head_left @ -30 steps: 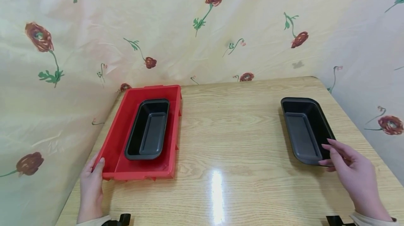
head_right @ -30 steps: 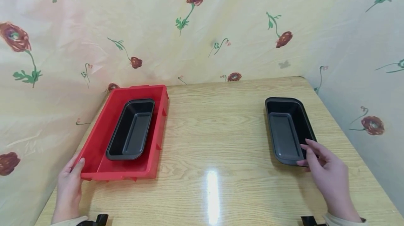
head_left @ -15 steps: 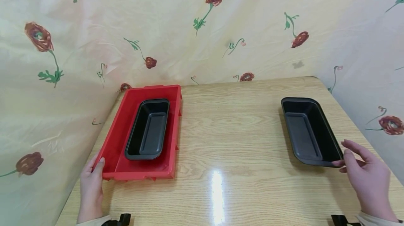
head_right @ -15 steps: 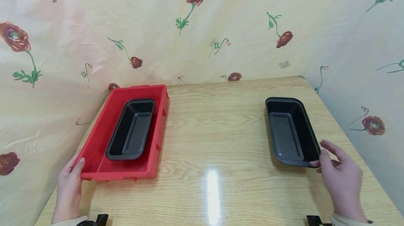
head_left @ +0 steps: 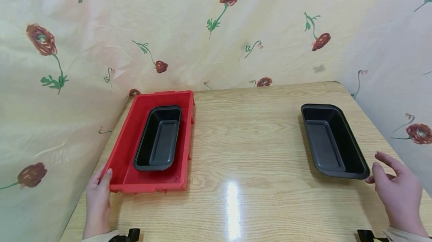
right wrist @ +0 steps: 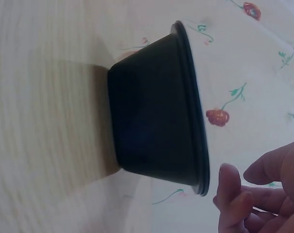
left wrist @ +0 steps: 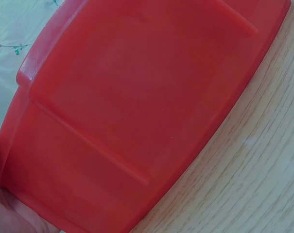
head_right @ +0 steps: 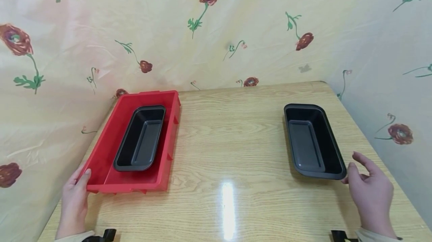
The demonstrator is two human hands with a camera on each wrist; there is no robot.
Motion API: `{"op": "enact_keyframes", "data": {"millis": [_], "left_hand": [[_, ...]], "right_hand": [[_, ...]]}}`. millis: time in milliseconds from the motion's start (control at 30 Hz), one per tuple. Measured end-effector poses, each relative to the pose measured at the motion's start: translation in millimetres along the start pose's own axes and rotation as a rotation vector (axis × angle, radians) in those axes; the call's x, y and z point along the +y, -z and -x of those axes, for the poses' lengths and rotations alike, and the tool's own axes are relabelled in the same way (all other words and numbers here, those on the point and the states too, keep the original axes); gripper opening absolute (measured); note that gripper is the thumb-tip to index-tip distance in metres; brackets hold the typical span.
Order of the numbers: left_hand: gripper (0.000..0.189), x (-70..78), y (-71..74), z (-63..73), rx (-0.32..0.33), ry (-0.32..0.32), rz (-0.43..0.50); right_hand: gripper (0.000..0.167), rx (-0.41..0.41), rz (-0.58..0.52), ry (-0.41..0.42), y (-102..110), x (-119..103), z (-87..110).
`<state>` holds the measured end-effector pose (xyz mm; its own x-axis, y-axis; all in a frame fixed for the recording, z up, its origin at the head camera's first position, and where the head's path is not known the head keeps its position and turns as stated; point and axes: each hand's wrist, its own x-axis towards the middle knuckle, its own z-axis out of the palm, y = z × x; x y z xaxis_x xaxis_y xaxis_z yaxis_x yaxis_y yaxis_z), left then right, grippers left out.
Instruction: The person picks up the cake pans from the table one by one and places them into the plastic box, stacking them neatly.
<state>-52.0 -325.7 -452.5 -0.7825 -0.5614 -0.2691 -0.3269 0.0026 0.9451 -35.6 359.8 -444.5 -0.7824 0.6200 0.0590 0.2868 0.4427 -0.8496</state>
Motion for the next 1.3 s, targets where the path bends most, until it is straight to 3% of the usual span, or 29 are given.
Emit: {"op": "enact_keyframes", "data": {"millis": [233,467,733,867,1300], "left_hand": [[0.065,-0.2,-0.6,0.9,0.003,-0.005,0.001],[0.067,-0.1,-0.1,1.3,0.006,0.005,-0.002],[0.064,-1.0,-0.5,-0.3,0.004,0.0,-0.002],[0.061,-0.8,-0.6,-0.6,0.003,-0.017,0.008],[0.057,-2.4,-0.3,-0.4,0.007,-0.041,0.026]], "right_hand": [[0.053,-0.022,0.029,0.064,-2.9,12.2,-4.5],[0.056,-0.138,0.198,0.141,-6.2,18.4,-10.8],[0.056,-0.257,0.296,0.192,-9.7,19.6,-15.3],[0.052,-0.252,0.318,0.224,-10.3,19.7,-15.6],[0.046,-0.225,0.365,0.205,-10.4,20.6,-17.6]]}}
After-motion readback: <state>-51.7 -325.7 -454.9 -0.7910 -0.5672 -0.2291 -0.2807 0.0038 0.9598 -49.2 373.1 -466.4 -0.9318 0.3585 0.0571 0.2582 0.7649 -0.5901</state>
